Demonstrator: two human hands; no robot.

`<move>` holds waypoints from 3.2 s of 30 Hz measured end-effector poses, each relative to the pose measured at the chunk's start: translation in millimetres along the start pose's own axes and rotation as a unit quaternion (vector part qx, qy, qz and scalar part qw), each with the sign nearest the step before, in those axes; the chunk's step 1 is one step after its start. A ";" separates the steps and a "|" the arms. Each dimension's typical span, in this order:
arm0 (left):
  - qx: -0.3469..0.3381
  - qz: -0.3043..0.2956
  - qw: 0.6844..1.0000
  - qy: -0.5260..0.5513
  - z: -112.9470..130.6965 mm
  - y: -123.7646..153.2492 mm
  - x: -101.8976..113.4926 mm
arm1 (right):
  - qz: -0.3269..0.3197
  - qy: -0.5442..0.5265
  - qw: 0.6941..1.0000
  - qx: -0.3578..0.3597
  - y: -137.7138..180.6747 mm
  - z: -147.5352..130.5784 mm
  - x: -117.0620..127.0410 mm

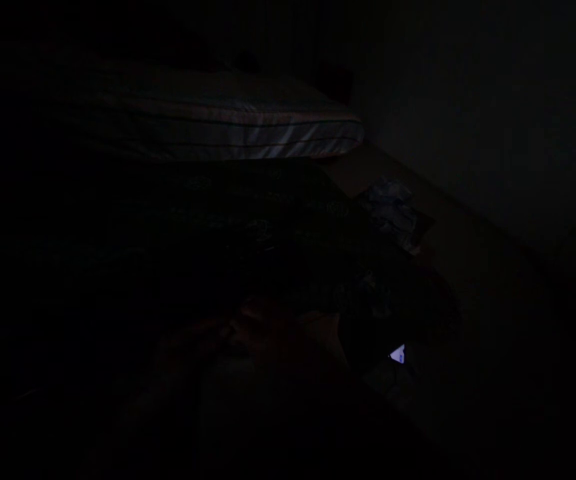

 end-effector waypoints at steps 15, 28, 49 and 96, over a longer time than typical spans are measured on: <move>0.127 -0.036 0.977 0.167 -6.8 7.7 -4.8 | 0.030 0.028 0.999 -0.006 4.1 -3.6 7.3; 0.103 -0.053 0.982 0.148 -8.2 4.7 -6.8 | 0.044 0.047 0.998 -0.011 12.4 -3.4 9.6; -0.075 0.031 0.997 -0.010 -6.9 4.0 -1.7 | -0.002 0.146 0.988 -0.056 21.1 46.2 33.1; -0.096 0.052 0.986 -0.123 -0.5 4.6 -0.8 | -0.218 0.111 0.963 -0.117 -13.7 157.8 24.8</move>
Point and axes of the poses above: each hand's wrist, its own y-axis away from the middle knuckle, its own x-axis out of the back of the hand, z = x × y, the point moved 9 cm from there along -y, towards the middle knuckle, and after that the axes turned 9 degrees about x, right-handed, at the moved point
